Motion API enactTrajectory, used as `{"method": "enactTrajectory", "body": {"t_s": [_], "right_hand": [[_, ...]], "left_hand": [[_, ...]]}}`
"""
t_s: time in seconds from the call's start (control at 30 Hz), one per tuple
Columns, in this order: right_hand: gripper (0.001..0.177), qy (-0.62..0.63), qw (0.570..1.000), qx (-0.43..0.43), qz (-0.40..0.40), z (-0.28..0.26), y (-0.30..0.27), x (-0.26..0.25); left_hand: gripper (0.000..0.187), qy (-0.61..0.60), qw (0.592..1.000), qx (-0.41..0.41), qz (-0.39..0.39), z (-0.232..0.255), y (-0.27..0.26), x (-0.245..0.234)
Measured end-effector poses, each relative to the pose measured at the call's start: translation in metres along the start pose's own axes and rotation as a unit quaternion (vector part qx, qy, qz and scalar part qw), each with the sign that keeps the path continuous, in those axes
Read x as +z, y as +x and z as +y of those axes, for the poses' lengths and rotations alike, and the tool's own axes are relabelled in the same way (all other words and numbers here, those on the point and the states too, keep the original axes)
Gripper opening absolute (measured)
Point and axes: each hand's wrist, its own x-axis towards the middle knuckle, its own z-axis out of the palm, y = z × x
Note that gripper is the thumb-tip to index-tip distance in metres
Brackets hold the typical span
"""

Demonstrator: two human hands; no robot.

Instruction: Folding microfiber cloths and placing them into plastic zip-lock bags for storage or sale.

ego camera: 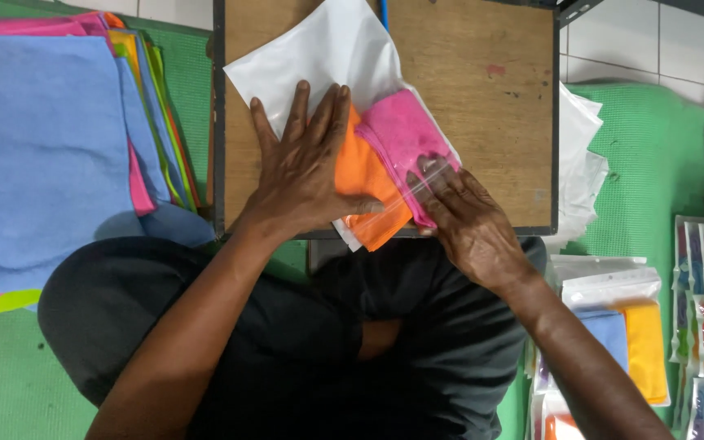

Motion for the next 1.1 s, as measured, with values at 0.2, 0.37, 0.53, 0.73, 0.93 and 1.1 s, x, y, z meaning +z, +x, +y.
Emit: {"method": "enactTrajectory", "body": {"t_s": [0.2,0.37,0.53,0.73,0.93,1.1], "right_hand": [[0.067,0.053,0.998,0.018,0.016,-0.007,0.003,-0.006],[0.072,0.049,0.998,-0.029,0.033,0.008,-0.015,-0.001],[0.064,0.053,0.998,-0.011,0.025,0.007,-0.020,0.006],[0.050,0.059,0.987,-0.018,0.145,-0.001,-0.013,0.019],[0.044,-0.014,0.985,-0.024,0.171,-0.007,-0.009,0.029],[0.042,-0.027,0.982,-0.015,0.189,-0.019,0.002,0.027]], "left_hand": [[0.141,0.007,1.000,-0.011,-0.008,0.000,0.001,-0.001],[0.133,0.041,0.996,0.019,0.076,0.011,-0.010,-0.006],[0.123,0.003,0.973,0.164,0.161,0.057,-0.021,0.008],[0.060,0.052,0.935,0.193,0.293,0.066,-0.023,0.058],[0.040,0.059,0.914,0.184,0.357,0.070,-0.022,0.055],[0.035,0.048,0.912,0.142,0.383,0.078,-0.019,0.041]]}}
